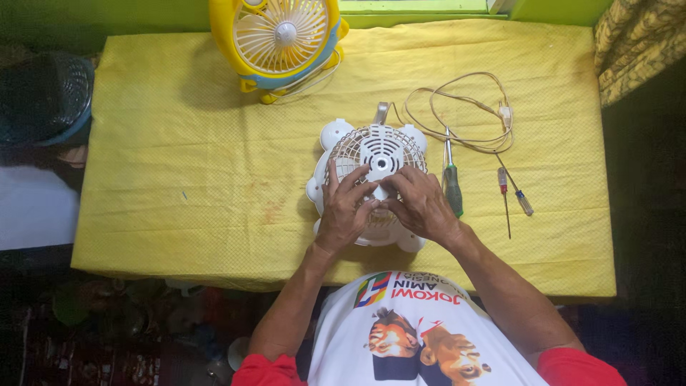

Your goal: The person uses a screwdriver to remove screws from the back of a yellow electric fan, then removes the rear grille and sets the fan aside. The person then picks up a white panda-shaped fan, removes its rear cap, and begins unscrewing the rear grille.

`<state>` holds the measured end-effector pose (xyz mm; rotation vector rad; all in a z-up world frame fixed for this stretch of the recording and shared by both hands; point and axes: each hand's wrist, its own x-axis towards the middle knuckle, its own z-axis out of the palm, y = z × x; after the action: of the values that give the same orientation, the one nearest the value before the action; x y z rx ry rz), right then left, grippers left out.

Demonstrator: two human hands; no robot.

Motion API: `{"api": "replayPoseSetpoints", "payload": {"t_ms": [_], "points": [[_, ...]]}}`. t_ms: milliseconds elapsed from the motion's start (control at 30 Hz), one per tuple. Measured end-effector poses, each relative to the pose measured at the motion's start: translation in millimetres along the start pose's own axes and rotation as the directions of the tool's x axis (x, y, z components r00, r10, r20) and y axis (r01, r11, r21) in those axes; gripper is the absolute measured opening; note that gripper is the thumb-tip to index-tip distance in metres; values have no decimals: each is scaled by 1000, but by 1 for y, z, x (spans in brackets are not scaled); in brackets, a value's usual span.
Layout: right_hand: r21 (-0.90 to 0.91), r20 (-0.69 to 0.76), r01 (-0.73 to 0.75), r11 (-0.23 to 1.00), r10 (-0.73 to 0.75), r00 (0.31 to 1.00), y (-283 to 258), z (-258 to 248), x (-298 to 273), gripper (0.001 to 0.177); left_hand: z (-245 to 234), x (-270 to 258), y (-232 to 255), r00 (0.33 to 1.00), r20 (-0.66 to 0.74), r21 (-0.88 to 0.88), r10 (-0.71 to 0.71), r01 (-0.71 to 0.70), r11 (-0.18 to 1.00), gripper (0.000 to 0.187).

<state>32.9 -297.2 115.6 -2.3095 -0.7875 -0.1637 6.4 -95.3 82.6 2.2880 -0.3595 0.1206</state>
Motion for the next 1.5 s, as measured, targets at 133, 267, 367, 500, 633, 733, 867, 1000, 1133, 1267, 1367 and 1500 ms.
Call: {"api": "replayPoseSetpoints", "payload": {"t_ms": [133, 267, 367, 500, 633, 733, 867, 1000, 1133, 1267, 1367, 1500], "points": [[14, -9, 10, 1000, -10, 1000, 4, 5, -3, 34, -1, 1, 0, 1000, -23, -69, -10, 8, 998, 32], [41, -16, 7, 999, -6, 1000, 7, 6, -3, 31, -1, -2, 1, 998, -45, -144, -36, 29, 989, 29], [213, 57, -105, 971, 95, 994, 13, 8, 1, 31, 0, -1, -1, 996, -66, -210, -55, 40, 977, 30], [350, 35, -216, 911, 218, 975, 27, 5, 0, 30, -4, 1, -9, 995, -56, -255, -88, 71, 964, 45], [449, 6, -354, 820, 394, 919, 48, -4, -12, 36, -7, 0, -11, 997, -2, -112, -81, 80, 990, 53], [530, 3, -444, 723, 522, 853, 63, -6, -22, 39, -6, 4, -7, 991, 29, 2, -134, 134, 991, 46], [578, -56, -499, 646, 641, 765, 80, -15, -34, 37, -3, 16, 2, 994, 17, 112, -107, 105, 988, 43], [534, -116, -572, 623, 724, 680, 89, -27, -46, 38, 6, 29, 18, 1000, 8, 225, 27, -28, 974, 41], [494, -139, -589, 640, 727, 673, 98, -30, -59, 40, 28, 47, 36, 986, 70, 293, 153, -167, 941, 36], [405, -247, -495, 769, 613, 750, 108, -25, -74, 38, 58, 63, 50, 971, 113, 311, 211, -236, 921, 28], [385, -220, -585, 714, 687, 693, 116, -26, -83, 39, 78, 67, 60, 965, 135, 308, 223, -254, 917, 14], [358, -196, -604, 712, 689, 698, 127, -23, -91, 37, 102, 71, 66, 961, 128, 319, 245, -274, 907, 10]]}}
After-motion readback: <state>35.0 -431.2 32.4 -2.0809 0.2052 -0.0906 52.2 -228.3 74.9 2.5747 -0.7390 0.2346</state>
